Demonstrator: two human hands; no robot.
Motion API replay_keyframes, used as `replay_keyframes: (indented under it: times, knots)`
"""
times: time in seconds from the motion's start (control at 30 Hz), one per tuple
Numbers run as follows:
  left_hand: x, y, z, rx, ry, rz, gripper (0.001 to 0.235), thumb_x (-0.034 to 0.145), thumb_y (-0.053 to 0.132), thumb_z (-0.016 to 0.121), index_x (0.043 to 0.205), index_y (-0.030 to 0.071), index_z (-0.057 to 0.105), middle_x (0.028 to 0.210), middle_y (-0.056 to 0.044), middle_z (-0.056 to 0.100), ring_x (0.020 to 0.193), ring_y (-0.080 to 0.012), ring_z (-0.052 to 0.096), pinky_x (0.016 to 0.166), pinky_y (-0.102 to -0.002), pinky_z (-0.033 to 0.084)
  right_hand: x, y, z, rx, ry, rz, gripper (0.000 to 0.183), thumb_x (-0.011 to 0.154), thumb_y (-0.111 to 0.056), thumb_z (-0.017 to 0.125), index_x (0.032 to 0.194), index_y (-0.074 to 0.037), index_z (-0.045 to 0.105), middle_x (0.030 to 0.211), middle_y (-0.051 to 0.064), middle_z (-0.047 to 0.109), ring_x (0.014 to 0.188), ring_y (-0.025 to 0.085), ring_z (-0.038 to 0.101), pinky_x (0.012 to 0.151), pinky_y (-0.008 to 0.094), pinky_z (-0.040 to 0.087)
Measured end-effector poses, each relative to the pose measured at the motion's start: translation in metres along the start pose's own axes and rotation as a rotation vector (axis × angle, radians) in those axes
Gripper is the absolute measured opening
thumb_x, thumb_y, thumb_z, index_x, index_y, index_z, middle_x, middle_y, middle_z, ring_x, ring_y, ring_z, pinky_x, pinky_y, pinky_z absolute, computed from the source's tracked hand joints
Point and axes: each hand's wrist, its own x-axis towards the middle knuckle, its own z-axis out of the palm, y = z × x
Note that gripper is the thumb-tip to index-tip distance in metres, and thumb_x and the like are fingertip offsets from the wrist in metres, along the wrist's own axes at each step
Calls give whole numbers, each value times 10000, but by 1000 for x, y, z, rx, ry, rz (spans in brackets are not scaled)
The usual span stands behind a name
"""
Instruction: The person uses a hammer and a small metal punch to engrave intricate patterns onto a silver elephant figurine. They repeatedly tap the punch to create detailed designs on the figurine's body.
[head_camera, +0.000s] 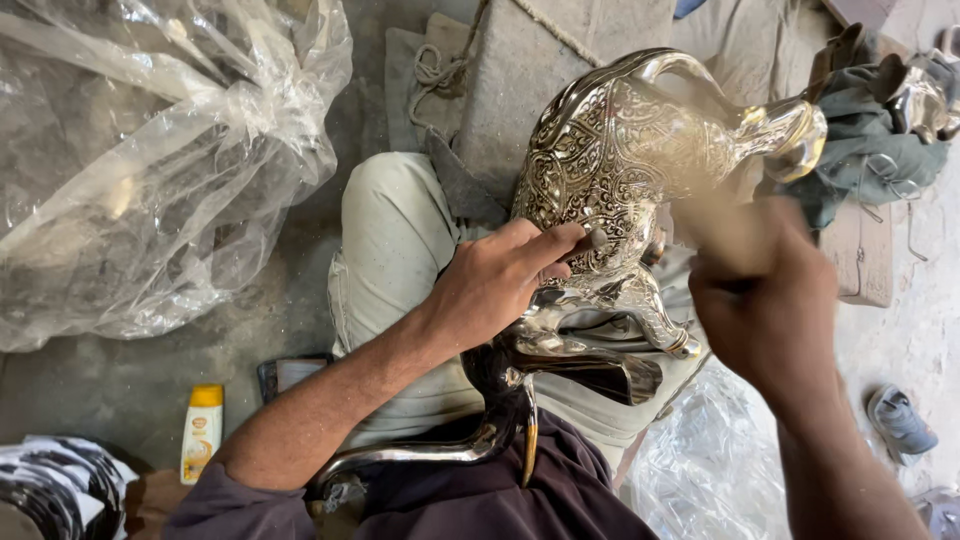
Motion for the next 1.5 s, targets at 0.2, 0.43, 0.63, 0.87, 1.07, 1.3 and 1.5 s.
replay_keyframes:
  times: [0.2,0.43,0.63,0.87,1.07,1.3,1.5]
  knots:
    - [2,7,-19,-208,124,-141,343,1027,118,734,1332,121,575,963,-33,677,723,-102,685,528,-195,576,1,17,-14,-121,-67,-166,517,753,-48,822,1216,7,596,1018,205,721,877,290,701,727,402,546]
    - [8,5,-23,-273,92,-170,403,984,166,741,1353,94,597,974,-53,706,817,-139,747,615,-260,630,-15,26,-33,-75,18,-216,604,841,-110,775,1361,-10,485,1049,217,659,885,308,673,709,430,535]
    - [1,5,-12,-174,77,-126,477,959,193,762,1392,118,578,942,-56,723,765,-143,721,596,-272,601,6,21,-37,-978,88,-441,555,924,-171,707,1461,-150,572,1076,105,714,873,241,664,776,378,513]
    - [8,3,-15,-170,27,-98,471,958,199,751,1382,113,565,944,-43,696,742,-130,702,567,-273,601,18,-6,-60,-577,-3,-381,624,882,-172,668,1497,-144,560,1130,102,693,968,281,675,922,429,532]
    - [11,9,-21,-105,8,-119,459,951,220,757,1355,110,568,891,-40,662,697,-142,669,554,-313,551,16,-4,-59,-879,-52,-544,438,931,-111,694,1355,-149,593,1163,123,750,915,298,715,856,492,571]
    - [12,4,-15,-93,-18,-96,382,960,249,741,1283,109,592,875,-30,648,680,-128,656,493,-261,550,22,12,-49,-569,-78,-410,585,846,-30,712,1399,-71,524,1068,211,742,853,332,739,677,451,570]
    - [11,0,-14,-100,-23,-75,346,979,235,732,1263,89,601,876,-30,645,670,-122,655,496,-253,552,21,12,-42,-425,-141,-187,700,827,20,637,1507,-25,475,1196,245,690,895,348,727,770,445,613]
